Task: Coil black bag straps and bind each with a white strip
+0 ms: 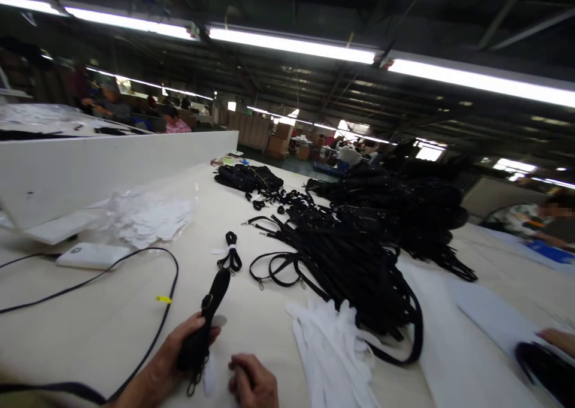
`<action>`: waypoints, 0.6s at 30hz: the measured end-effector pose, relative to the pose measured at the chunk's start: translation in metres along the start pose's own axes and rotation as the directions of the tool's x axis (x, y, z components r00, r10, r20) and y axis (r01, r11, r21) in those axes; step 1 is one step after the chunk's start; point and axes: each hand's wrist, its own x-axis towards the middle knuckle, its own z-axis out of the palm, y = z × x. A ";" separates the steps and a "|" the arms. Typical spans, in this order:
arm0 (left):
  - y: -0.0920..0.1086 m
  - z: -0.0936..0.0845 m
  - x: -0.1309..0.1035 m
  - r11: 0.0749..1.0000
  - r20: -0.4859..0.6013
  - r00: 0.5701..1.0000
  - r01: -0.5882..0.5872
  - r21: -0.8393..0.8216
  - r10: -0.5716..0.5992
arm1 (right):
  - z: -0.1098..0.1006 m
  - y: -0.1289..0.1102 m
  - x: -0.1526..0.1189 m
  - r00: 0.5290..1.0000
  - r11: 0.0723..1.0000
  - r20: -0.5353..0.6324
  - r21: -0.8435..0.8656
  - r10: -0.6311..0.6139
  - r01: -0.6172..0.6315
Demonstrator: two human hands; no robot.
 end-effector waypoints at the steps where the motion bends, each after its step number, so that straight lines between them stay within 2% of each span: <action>1: 0.002 -0.003 -0.005 0.999 -0.003 0.999 0.038 0.007 -0.038 | 0.001 -0.002 -0.002 0.999 0.999 -0.035 0.040 0.007 -0.006; 3: 0.006 -0.009 -0.015 0.995 -0.023 0.995 0.098 0.016 -0.098 | 0.005 -0.010 -0.004 0.996 0.996 -0.087 0.087 0.021 -0.014; 5: 0.010 -0.012 -0.026 0.994 -0.033 0.993 0.113 0.004 -0.112 | 0.012 -0.021 -0.004 0.995 0.992 -0.091 0.123 0.036 -0.025; 10: 0.017 -0.017 -0.049 0.997 0.115 0.991 0.077 -0.031 -0.073 | 0.041 -0.041 -0.005 0.990 0.960 0.136 0.274 0.028 -0.065; 12: 0.019 -0.019 -0.053 0.996 0.164 0.983 0.085 -0.023 -0.080 | 0.050 -0.043 -0.006 0.984 0.931 0.173 0.352 0.034 -0.094; 18: 0.020 -0.020 -0.057 0.995 0.236 0.967 0.102 0.004 -0.100 | 0.055 -0.041 -0.013 0.986 0.869 0.106 0.467 0.128 -0.163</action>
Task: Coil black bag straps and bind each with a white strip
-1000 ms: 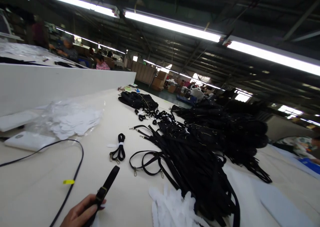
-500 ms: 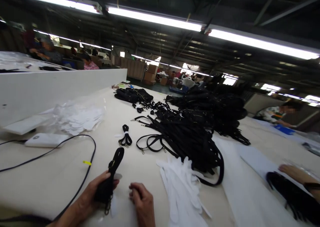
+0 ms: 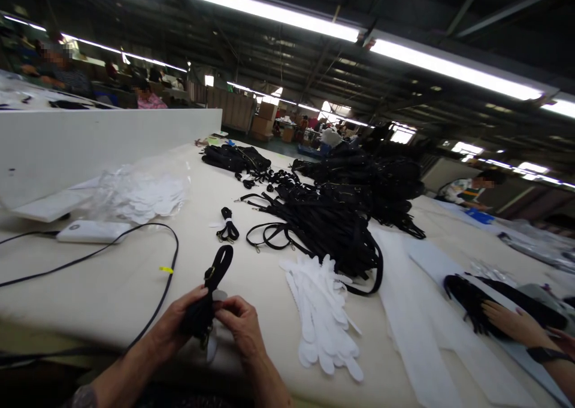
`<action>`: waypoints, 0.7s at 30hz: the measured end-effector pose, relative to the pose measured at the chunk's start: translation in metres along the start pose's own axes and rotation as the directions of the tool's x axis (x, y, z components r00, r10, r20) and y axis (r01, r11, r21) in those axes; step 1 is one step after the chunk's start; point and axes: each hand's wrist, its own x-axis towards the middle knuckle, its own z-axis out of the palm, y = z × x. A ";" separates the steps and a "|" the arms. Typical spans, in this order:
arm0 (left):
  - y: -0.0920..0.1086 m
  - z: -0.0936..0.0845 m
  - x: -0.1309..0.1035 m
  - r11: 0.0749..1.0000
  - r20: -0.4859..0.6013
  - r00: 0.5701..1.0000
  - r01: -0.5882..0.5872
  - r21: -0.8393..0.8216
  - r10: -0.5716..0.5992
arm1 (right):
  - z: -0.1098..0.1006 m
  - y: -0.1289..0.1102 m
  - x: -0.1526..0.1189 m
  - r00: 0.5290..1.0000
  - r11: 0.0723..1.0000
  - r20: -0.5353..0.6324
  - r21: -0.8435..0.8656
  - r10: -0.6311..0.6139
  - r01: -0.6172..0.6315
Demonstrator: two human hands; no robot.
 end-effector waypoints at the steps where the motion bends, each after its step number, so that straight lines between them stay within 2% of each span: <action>1: 0.000 0.001 0.001 1.000 0.004 1.000 -0.001 0.005 0.001 | -0.001 0.000 0.000 1.000 1.000 -0.008 0.013 0.004 -0.003; 8: 0.000 0.011 0.010 1.000 -0.008 1.000 0.010 0.028 -0.010 | -0.011 0.002 0.004 0.982 0.988 -0.118 0.065 0.147 -0.140; 11: 0.002 0.009 0.015 0.996 -0.022 0.999 0.034 0.088 -0.032 | -0.019 0.004 0.007 0.970 0.974 -0.146 0.152 0.193 -0.171; 14: 0.004 0.003 0.021 0.991 -0.019 1.000 0.009 0.135 -0.006 | -0.027 0.004 0.010 0.963 0.958 -0.170 0.235 0.208 -0.166; 18: 0.002 -0.001 0.026 0.958 -0.015 0.999 -0.034 0.284 0.040 | -0.036 0.000 0.016 0.956 0.976 -0.212 0.123 0.203 -0.180; 21: -0.003 0.000 0.030 0.921 0.052 0.997 -0.077 0.383 0.062 | -0.036 -0.005 0.019 0.972 0.983 -0.147 0.051 0.183 -0.178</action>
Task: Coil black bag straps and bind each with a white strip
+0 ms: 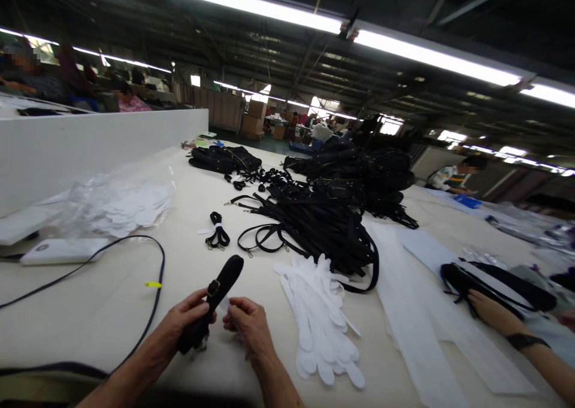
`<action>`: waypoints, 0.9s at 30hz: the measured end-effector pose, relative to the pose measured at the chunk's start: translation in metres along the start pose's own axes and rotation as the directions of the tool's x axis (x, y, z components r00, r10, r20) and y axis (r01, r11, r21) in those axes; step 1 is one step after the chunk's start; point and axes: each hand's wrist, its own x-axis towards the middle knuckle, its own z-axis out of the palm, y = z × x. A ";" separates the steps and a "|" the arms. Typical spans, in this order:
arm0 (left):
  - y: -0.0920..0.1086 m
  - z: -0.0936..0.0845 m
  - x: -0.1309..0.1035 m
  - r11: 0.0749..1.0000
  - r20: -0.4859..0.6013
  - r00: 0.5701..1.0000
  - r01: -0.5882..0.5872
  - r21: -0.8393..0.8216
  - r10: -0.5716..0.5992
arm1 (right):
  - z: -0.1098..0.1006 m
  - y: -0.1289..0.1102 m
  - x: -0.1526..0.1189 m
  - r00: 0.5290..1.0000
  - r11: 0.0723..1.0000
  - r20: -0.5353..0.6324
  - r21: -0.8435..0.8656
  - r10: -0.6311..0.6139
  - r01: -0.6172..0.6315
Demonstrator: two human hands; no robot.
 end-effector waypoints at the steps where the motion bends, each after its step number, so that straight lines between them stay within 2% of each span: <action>1: -0.002 0.001 0.001 1.000 0.016 1.000 -0.018 0.021 0.018 | 0.001 -0.002 0.000 0.999 1.000 0.043 -0.007 -0.005 0.005; 4: -0.007 0.004 0.005 0.999 0.006 0.999 -0.035 0.035 0.035 | 0.002 -0.006 -0.002 0.989 1.000 0.149 0.028 -0.010 0.006; 7: -0.010 0.001 0.010 1.000 -0.008 1.000 -0.008 0.014 0.009 | 0.000 -0.007 -0.003 0.984 0.997 0.176 0.074 -0.005 -0.008; 12: -0.012 0.000 0.009 0.998 0.118 0.992 0.047 -0.044 -0.042 | -0.007 -0.006 0.000 0.979 0.999 0.203 0.047 0.011 -0.021; 16: -0.014 0.008 0.003 0.993 0.152 0.987 0.064 -0.098 -0.049 | -0.010 -0.005 0.005 0.979 0.999 0.201 -0.003 0.045 -0.045; 19: -0.017 0.011 0.004 0.995 0.095 0.993 0.082 -0.065 -0.075 | -0.010 -0.004 0.008 0.973 0.998 0.227 -0.033 0.050 -0.044; 23: -0.018 0.004 0.009 0.994 -0.015 0.996 0.090 0.064 -0.090 | -0.008 -0.005 0.008 0.976 0.999 0.215 -0.011 0.037 -0.036; 25: -0.014 -0.001 0.010 0.984 -0.059 0.997 0.068 0.166 -0.059 | -0.007 -0.005 0.007 0.983 0.998 0.175 -0.026 0.054 -0.050; 27: -0.008 -0.007 0.011 0.957 -0.085 0.996 0.006 0.291 0.019 | -0.006 -0.004 0.003 0.990 0.998 0.129 -0.040 0.052 -0.047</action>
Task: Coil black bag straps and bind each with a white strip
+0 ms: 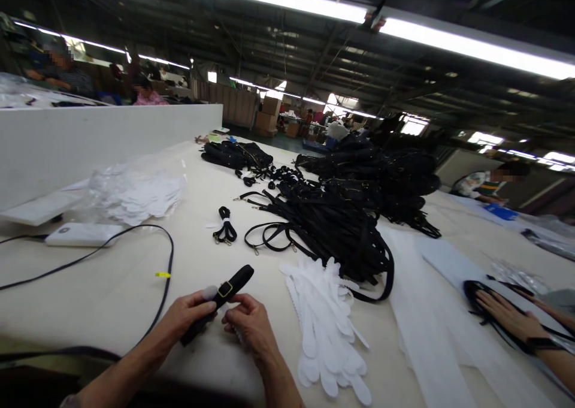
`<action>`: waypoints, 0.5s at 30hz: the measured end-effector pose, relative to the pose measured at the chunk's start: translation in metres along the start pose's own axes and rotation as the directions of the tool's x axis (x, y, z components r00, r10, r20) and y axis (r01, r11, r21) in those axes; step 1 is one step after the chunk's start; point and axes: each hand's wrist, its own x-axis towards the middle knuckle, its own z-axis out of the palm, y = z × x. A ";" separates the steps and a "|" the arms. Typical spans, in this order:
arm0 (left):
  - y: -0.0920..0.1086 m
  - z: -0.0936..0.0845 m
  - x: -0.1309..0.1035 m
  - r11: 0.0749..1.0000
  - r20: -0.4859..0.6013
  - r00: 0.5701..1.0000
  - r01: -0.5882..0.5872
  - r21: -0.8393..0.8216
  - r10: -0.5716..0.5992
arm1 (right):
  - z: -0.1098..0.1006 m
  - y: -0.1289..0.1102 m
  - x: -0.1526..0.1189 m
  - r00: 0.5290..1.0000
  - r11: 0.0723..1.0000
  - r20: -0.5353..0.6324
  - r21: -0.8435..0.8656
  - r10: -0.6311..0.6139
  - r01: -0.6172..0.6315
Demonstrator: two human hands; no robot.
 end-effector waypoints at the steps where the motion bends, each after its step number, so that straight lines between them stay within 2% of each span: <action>1: 0.003 -0.003 0.000 0.996 -0.012 0.999 -0.048 0.074 0.049 | 0.001 0.001 -0.003 1.000 1.000 -0.023 0.003 -0.014 0.014; 5: 0.006 -0.011 -0.001 0.893 0.052 0.972 -0.230 0.388 0.228 | 0.008 0.005 -0.016 0.995 0.996 -0.029 0.004 -0.093 0.093; 9: -0.009 -0.007 -0.004 0.714 0.097 0.942 -0.308 0.629 0.321 | 0.013 0.002 -0.025 0.984 0.969 0.069 -0.173 -0.167 0.177; 12: -0.020 -0.002 -0.007 0.593 0.122 0.919 -0.338 0.731 0.374 | 0.014 0.000 -0.028 0.972 0.923 0.101 -0.307 -0.211 0.232; 15: -0.026 0.001 -0.010 0.531 0.129 0.900 -0.356 0.769 0.417 | 0.016 0.005 -0.029 0.962 0.893 0.114 -0.358 -0.249 0.274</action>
